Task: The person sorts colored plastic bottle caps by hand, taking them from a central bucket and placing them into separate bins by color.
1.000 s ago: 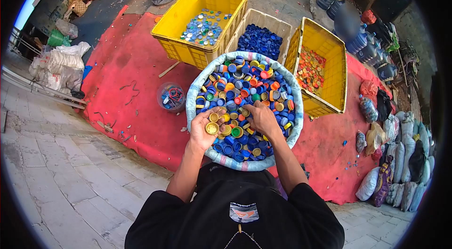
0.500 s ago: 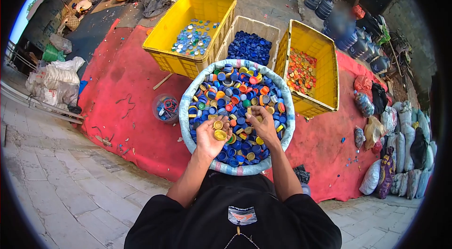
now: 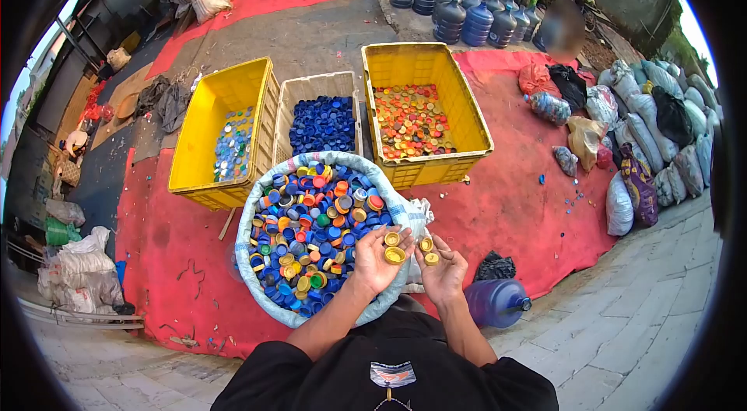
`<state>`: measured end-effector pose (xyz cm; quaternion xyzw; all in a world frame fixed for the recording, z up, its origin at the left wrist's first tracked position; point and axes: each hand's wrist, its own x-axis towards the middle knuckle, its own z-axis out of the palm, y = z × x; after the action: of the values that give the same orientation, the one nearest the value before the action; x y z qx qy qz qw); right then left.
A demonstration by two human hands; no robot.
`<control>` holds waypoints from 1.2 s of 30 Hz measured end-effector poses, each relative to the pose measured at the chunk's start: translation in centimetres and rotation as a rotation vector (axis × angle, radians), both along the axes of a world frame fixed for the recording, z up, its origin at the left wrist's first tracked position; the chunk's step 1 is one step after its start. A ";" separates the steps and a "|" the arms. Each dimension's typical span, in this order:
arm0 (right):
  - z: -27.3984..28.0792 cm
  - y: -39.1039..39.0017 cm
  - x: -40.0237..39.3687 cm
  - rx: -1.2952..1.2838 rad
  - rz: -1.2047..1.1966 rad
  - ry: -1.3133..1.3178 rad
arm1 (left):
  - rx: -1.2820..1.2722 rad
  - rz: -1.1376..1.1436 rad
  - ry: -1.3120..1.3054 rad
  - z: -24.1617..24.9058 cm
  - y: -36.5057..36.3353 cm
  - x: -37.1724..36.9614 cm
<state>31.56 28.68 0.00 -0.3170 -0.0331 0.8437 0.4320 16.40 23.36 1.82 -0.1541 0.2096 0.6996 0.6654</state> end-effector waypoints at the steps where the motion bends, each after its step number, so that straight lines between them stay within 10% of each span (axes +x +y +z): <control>1: -0.2 0.3 0.5 -0.008 -0.029 -0.029 | -0.061 -0.008 0.019 0.4 0.9 0.7; 6: -2.2 5.4 0.4 -0.034 -0.072 -0.098 | -0.203 -0.058 -0.061 -1.2 7.9 1.3; 13: 3.8 22.8 -7.6 0.310 -0.039 0.132 | 0.021 0.210 0.209 9.6 21.9 -7.8; 23: -3.7 10.8 -3.0 0.464 0.133 -0.540 | -0.029 0.437 0.622 1.5 0.8 -14.5; 29: -4.3 2.4 -3.4 1.096 0.284 -1.317 | -0.337 0.535 0.858 -1.0 -9.3 -10.5; 36: 0.4 0.6 -8.2 1.786 0.294 -1.293 | -0.563 0.564 0.984 -2.4 -14.1 -8.0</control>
<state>23.38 29.24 0.45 -0.2652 -0.8848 0.2356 0.3021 8.38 9.31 -0.54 -0.0328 0.6182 0.7553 0.2151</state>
